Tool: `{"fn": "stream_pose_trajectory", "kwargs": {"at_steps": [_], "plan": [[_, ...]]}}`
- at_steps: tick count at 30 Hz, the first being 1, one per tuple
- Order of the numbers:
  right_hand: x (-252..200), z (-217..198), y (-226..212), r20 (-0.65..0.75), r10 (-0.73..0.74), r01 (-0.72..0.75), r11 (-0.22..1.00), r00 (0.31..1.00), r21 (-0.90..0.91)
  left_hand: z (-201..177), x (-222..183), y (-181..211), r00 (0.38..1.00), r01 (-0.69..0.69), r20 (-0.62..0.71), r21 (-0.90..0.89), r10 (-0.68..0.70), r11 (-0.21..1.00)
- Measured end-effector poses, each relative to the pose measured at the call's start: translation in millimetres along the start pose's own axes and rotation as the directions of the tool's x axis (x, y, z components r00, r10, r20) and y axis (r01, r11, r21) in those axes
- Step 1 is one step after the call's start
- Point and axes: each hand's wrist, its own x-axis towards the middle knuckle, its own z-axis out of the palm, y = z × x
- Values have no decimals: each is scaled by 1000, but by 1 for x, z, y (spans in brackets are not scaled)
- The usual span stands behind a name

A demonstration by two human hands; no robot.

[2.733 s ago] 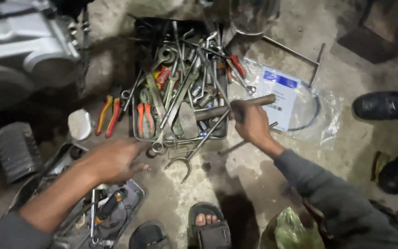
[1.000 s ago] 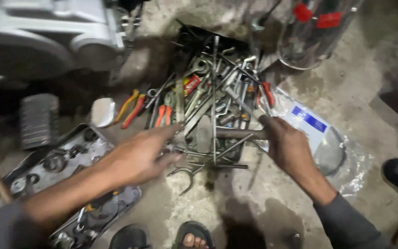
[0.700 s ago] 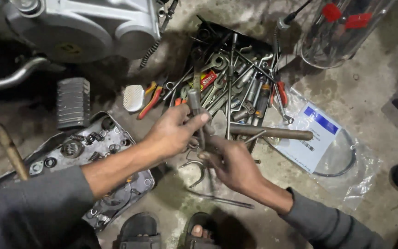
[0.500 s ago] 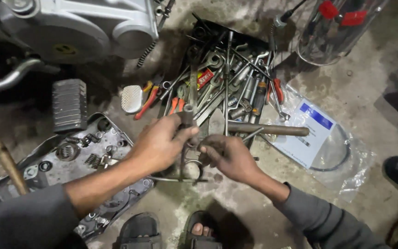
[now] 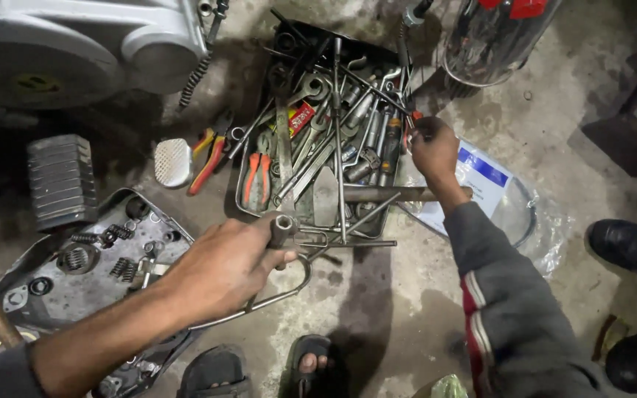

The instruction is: Installing and adjusting a throttle cable on a motorcycle using various hand tools.

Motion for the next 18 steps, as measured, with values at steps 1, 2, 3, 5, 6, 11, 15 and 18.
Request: {"fn": "stream_pose_trajectory", "kwargs": {"at_steps": [1,2,3,5,6,11,15,18], "plan": [[8,7,3,-21,-68,65,991,997,-119,-1,0,0,1000,-7,1,2,7,1000],[13,8,3,-20,-70,68,991,997,-117,-1,1,1,1000,-6,-3,3,6,1000],[18,10,2,27,-53,58,971,998,-231,-1,1,2,1000,-13,-2,6,13,1000],[32,18,10,73,-32,55,940,997,-338,-1,0,3,1000,-18,-2,13,18,1000],[41,23,19,105,-67,104,909,992,-404,-1,0,4,1000,-24,0,17,24,1000],[55,23,49,233,-166,259,849,958,-460,-3,0,-5,999,-46,11,11,45,999],[53,14,42,147,-94,158,835,985,-527,0,-2,-12,998,-60,21,4,60,998],[46,-8,14,9,-77,72,884,997,-462,-1,-3,-14,997,-74,23,0,74,997]]}}
